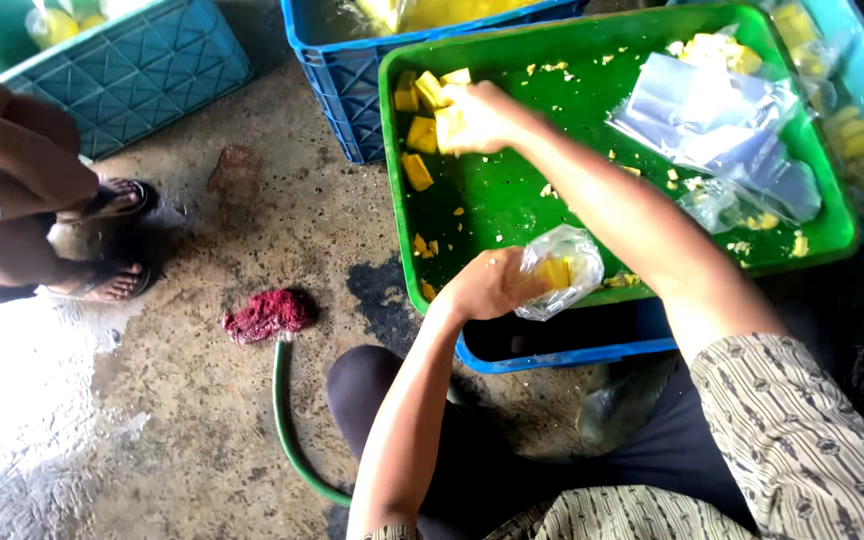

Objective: The person sits on the floor and packs yellow tofu cubes one at a time from a green tray into small clear plastic bags, twisting the bags closed and placing the filled bags into blue crates. Other workers nearby fill bags from a water-filled bin.

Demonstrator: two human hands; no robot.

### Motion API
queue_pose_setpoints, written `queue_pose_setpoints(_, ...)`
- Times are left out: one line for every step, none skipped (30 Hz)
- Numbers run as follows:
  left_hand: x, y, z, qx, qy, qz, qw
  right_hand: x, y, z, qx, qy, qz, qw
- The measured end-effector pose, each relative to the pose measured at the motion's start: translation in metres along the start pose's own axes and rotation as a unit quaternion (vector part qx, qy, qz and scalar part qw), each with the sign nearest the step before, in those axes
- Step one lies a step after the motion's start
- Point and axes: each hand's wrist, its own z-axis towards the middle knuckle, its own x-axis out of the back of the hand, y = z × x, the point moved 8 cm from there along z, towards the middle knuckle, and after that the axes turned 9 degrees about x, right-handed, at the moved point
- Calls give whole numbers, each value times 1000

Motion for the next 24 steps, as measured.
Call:
queue_pose_setpoints(0, -2, 1, 9, -1, 2, 1000, 3, -13, 7, 91, -16, -90, 992)
queue_pose_setpoints(0, -3, 1, 17, -5, 8, 1000, 2, -28, 10, 178, -29, -177, 968)
queue_pose_setpoints(-1, -2, 2, 12, -9, 8, 1000, -2, -41, 8, 265, -40, -264, 926)
queue_pose_setpoints(-1, -1, 2, 8, -9, 9, 1000, -5, -33, 12, 223, -61, -273, 934)
queue_pose_setpoints(0, 1, 2, 5, -8, 6, 1000, -11, -24, 14, 183, -85, -282, 938)
queue_pose_setpoints(-1, 1, 3, 8, -12, 11, 1000, -16, -14, 14, 142, -111, -289, 940)
queue_pose_setpoints(-1, 1, 3, 11, -18, 15, 1000, -15, -14, 12, 129, -79, -252, 956)
queue_pose_setpoints(-2, 2, 3, 14, -27, 19, 999, -11, -13, 9, 114, -46, -213, 969)
queue_pose_setpoints(-2, 3, 3, 12, -25, 9, 1000, -5, -12, 5, 97, -11, -174, 980)
queue_pose_setpoints(-2, 5, 4, 9, -25, 3, 1000, -7, -15, 1, 108, -19, -181, 977)
queue_pose_setpoints(-1, 7, 4, 5, -25, -2, 1000, -7, -19, -2, 118, -25, -188, 975)
queue_pose_setpoints(-1, 7, 4, 7, -24, -4, 1000, -8, -22, -5, 128, -31, -195, 972)
queue_pose_setpoints(0, 8, 3, 8, -21, -7, 1000, -4, -20, -9, 102, -22, -147, 984)
queue_pose_setpoints(2, 8, 3, 9, -18, -10, 1000, 0, -16, -11, 77, -13, -99, 992)
queue_pose_setpoints(2, 7, 4, 19, -20, -6, 1000, 2, -13, -13, 52, -5, -50, 997)
queue_pose_setpoints(2, 6, 3, 31, -24, -4, 999, 8, -12, -17, 62, 9, 13, 998)
queue_pose_setpoints(1, 5, 2, 44, -27, -2, 999, 13, -9, -23, 72, 23, 76, 994)
queue_pose_setpoints(2, 6, 1, 43, -21, 0, 999, 18, -7, -28, 83, 36, 136, 987)
queue_pose_setpoints(3, 8, 1, 41, -13, -1, 999, 15, 2, -33, 52, -2, 142, 988)
queue_pose_setpoints(2, 10, 0, 40, -7, -3, 999, 8, 11, -39, 19, -40, 149, 988)
queue_pose_setpoints(4, 9, 0, 54, 18, -11, 998, 0, 21, -47, -17, -76, 159, 984)
queue_pose_setpoints(5, 9, 1, 64, 40, -15, 997, 4, 20, -48, 24, -37, 95, 994)
queue_pose_setpoints(5, 10, 2, 73, 65, -18, 995, 5, 15, -47, 66, 3, 28, 997)
queue_pose_setpoints(10, 20, 1, 16, 106, -17, 994, 5, 10, -46, 106, 41, -39, 993)
